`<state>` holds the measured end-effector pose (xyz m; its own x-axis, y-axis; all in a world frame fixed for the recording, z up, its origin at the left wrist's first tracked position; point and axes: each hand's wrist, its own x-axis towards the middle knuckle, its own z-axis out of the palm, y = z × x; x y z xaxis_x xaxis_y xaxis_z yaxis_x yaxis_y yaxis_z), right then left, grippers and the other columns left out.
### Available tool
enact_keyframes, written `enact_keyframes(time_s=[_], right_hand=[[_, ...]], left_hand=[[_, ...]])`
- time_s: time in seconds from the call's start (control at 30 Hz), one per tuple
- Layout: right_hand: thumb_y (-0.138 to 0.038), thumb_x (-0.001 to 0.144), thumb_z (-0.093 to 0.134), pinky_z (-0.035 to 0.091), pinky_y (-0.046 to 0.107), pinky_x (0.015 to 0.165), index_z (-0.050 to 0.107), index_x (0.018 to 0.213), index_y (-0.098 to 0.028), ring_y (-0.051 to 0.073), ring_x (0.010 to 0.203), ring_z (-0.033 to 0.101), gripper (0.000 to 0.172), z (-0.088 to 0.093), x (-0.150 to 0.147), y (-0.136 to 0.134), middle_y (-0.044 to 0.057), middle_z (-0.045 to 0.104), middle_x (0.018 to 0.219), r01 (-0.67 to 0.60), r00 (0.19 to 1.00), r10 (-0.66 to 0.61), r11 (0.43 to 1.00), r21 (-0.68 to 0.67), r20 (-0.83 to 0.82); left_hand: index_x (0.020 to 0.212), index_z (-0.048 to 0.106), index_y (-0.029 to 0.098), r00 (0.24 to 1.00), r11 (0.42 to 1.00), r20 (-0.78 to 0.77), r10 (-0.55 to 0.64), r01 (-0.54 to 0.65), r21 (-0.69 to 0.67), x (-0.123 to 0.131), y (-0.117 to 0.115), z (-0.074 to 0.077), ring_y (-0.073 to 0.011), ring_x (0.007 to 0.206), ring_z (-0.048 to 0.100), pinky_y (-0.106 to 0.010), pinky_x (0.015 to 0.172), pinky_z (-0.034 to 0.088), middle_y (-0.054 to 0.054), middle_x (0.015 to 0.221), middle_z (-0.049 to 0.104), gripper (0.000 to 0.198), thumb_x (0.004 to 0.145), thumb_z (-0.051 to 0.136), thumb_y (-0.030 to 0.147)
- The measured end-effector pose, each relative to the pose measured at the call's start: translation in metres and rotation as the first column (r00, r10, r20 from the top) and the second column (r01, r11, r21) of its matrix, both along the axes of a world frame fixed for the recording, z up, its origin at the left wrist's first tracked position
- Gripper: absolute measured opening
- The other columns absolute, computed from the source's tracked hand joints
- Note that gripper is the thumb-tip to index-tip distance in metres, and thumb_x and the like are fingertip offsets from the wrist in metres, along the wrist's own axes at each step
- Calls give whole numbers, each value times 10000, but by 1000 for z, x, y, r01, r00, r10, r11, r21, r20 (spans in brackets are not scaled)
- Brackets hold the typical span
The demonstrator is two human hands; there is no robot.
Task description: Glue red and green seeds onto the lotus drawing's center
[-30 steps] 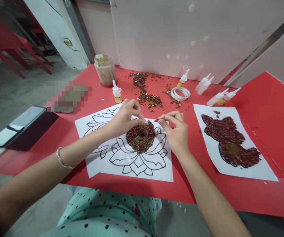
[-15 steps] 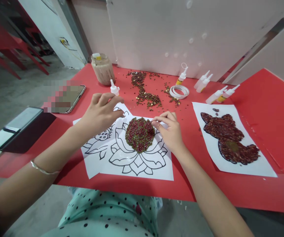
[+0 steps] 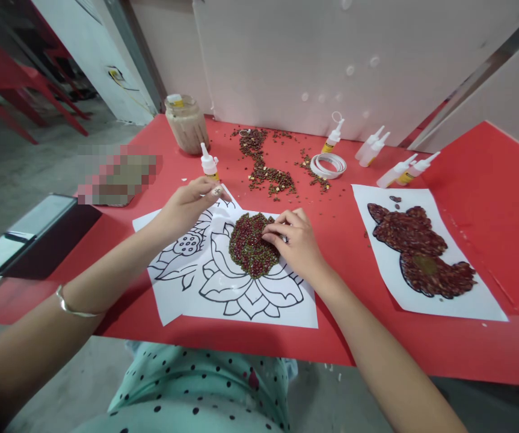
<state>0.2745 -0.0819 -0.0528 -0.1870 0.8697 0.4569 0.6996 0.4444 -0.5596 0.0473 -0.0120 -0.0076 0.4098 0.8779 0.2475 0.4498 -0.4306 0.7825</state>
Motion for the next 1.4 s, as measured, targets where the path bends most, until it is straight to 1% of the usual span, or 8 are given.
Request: enact_keyframes(time_s=[0.07, 0.17, 0.37, 0.57, 0.67, 0.87, 1.07, 1.4], right_hand=[[-289, 831, 614, 421, 395, 785, 718, 784, -267, 203, 825, 448, 116, -1, -2, -1, 35, 555, 755, -3, 1000, 3, 1000, 6, 18], [-293, 833, 611, 422, 397, 782, 721, 789, -272, 206, 834, 446, 121, -2, -3, -1, 38, 556, 768, -5, 999, 4, 1000, 14, 46], [-309, 832, 612, 416, 402, 769, 723, 790, -276, 207, 837, 440, 123, -5, -4, -1, 43, 558, 786, -7, 997, 7, 1000, -1, 72], [-306, 834, 613, 413, 398, 772, 719, 794, -277, 207, 836, 438, 116, -3, -5, -1, 41, 568, 782, 9, 998, -11, 999, 30, 55], [-297, 834, 614, 416, 388, 769, 714, 791, -270, 206, 838, 435, 112, -2, -5, -2, 41, 577, 780, 11, 999, -14, 998, 59, 45], [-315, 838, 607, 399, 388, 761, 714, 788, -272, 210, 852, 441, 126, -4, -8, -2, 41, 574, 781, 13, 998, -15, 999, 32, 68], [-308, 833, 613, 404, 389, 759, 721, 790, -274, 210, 846, 439, 121, -4, -9, -1, 44, 571, 773, -4, 999, 2, 1000, 26, 53], [-308, 830, 616, 401, 397, 757, 723, 781, -279, 213, 846, 441, 121, -5, -9, -2, 42, 580, 774, 21, 998, -21, 1000, 4, 52]], left_hand=[[794, 640, 179, 996, 990, 90, 25, -12, -143, 0, 0, 1, -142, 846, 522, -325, 853, 399, -31, 913, 579, 289, 924, 440, 342], [735, 600, 176, 989, 972, 137, 60, -26, -236, -1, 0, 1, -125, 776, 508, -300, 779, 396, -19, 874, 566, 286, 901, 468, 368], [711, 603, 168, 985, 971, 162, 65, -25, -240, 1, 2, -2, -127, 838, 525, -289, 804, 382, -20, 888, 577, 281, 871, 509, 380], [713, 598, 184, 989, 964, 128, 79, -43, -262, 1, 1, -2, -111, 715, 475, -268, 683, 361, -4, 821, 554, 290, 867, 502, 411], [699, 567, 187, 988, 962, 134, 81, -42, -270, 1, 1, -3, -114, 688, 456, -270, 660, 351, 0, 767, 525, 297, 871, 493, 418], [687, 555, 185, 989, 958, 133, 61, -21, -287, 3, 2, -6, -108, 631, 413, -262, 582, 333, -9, 782, 490, 280, 861, 504, 398], [682, 562, 186, 991, 962, 126, 46, -10, -271, 3, 1, -6, -114, 639, 424, -262, 576, 351, -24, 788, 506, 287, 867, 496, 395], [684, 564, 186, 996, 970, 89, 30, -8, -242, 4, 0, -3, -122, 680, 473, -259, 602, 393, -38, 815, 529, 291, 880, 479, 384]])
